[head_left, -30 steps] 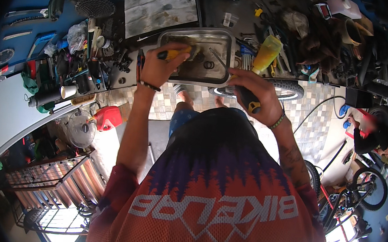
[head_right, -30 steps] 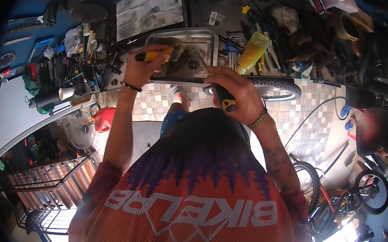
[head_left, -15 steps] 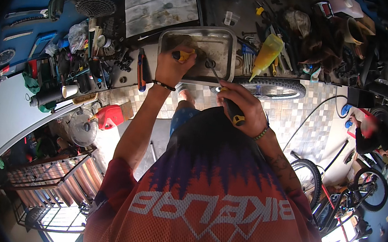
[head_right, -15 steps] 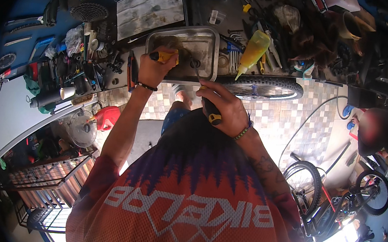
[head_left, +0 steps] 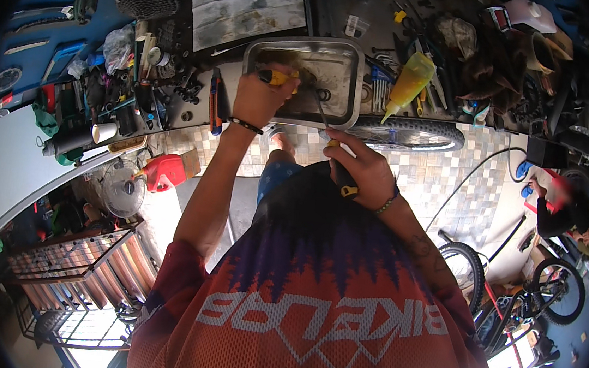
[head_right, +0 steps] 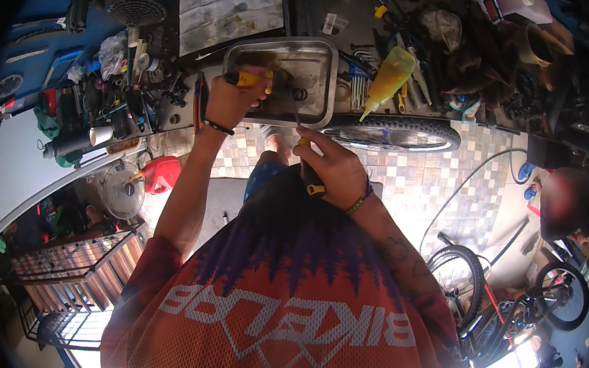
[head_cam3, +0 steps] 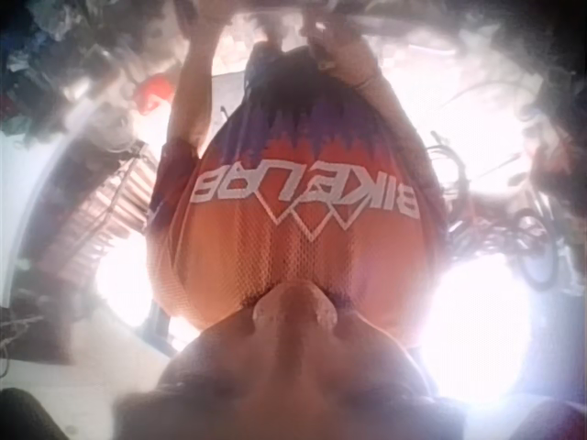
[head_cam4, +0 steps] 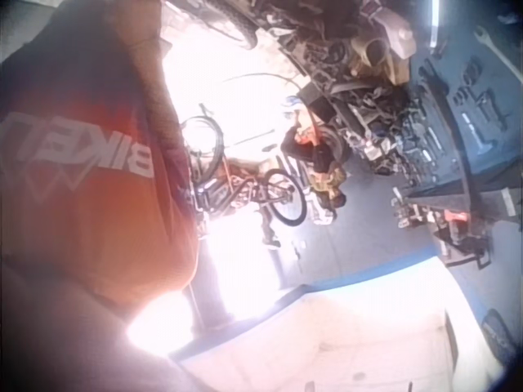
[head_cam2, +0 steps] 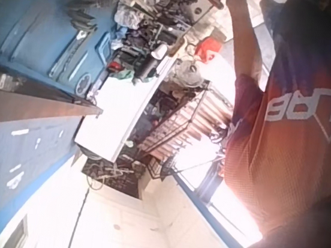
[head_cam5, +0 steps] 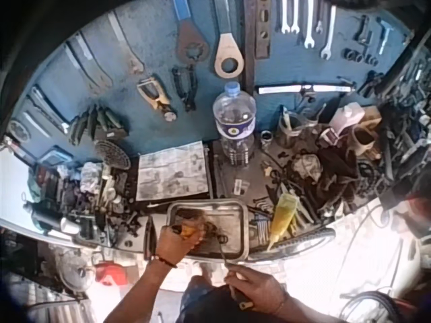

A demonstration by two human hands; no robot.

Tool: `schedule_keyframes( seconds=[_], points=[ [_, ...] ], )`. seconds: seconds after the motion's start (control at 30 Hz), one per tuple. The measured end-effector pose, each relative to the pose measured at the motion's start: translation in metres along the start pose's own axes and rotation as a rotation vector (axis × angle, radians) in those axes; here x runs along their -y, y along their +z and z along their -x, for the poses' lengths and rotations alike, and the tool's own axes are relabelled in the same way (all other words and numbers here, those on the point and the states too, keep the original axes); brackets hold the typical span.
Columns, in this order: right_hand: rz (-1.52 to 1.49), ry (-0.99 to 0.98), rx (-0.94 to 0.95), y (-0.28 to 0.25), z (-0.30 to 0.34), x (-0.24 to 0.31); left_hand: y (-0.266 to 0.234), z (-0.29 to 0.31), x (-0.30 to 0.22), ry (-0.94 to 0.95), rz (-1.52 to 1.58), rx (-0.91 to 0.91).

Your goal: The person scrubs small bicycle parts in a metal tray using a brush and liquid. They repeatedly dip the brush into the tray and scrub the parts, occasionally picking up and inspecting them before placing them back.

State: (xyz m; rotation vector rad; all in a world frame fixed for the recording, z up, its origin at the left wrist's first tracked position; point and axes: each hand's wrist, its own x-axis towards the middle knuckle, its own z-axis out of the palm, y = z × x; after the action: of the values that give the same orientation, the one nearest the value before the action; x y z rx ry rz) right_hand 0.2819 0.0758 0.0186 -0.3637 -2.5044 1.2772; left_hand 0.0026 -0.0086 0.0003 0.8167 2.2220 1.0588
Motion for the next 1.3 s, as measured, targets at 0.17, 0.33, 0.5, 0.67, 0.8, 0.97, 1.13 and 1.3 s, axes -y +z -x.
schedule_keyframes(
  seconds=[0.17,0.33,0.5,0.67,0.8,0.97,1.13,1.3],
  points=[
    [0.090,-0.072,-0.006,0.008,0.004,-0.005,-0.024,-0.007,-0.005,-0.094,0.106,0.115],
    [0.113,-0.076,-0.007,0.010,0.004,-0.003,-0.016,-0.008,-0.008,-0.135,0.043,0.017],
    [0.108,-0.064,-0.011,0.009,0.001,0.002,0.008,0.001,0.003,0.223,0.038,-0.101],
    [0.124,-0.031,0.003,0.011,-0.003,0.009,0.012,-0.001,-0.006,0.229,-0.010,-0.123],
    [0.164,-0.027,-0.013,0.014,-0.003,0.009,0.015,0.003,-0.015,0.154,-0.012,0.036],
    [0.181,-0.021,0.003,0.014,-0.004,0.013,0.009,-0.006,-0.011,0.184,-0.071,-0.101],
    [0.170,-0.008,-0.003,0.018,-0.003,0.013,0.002,-0.015,-0.007,0.209,-0.131,-0.157],
    [0.204,-0.004,-0.004,0.018,-0.003,0.014,-0.002,-0.014,-0.012,0.144,-0.107,-0.054]
  ],
)
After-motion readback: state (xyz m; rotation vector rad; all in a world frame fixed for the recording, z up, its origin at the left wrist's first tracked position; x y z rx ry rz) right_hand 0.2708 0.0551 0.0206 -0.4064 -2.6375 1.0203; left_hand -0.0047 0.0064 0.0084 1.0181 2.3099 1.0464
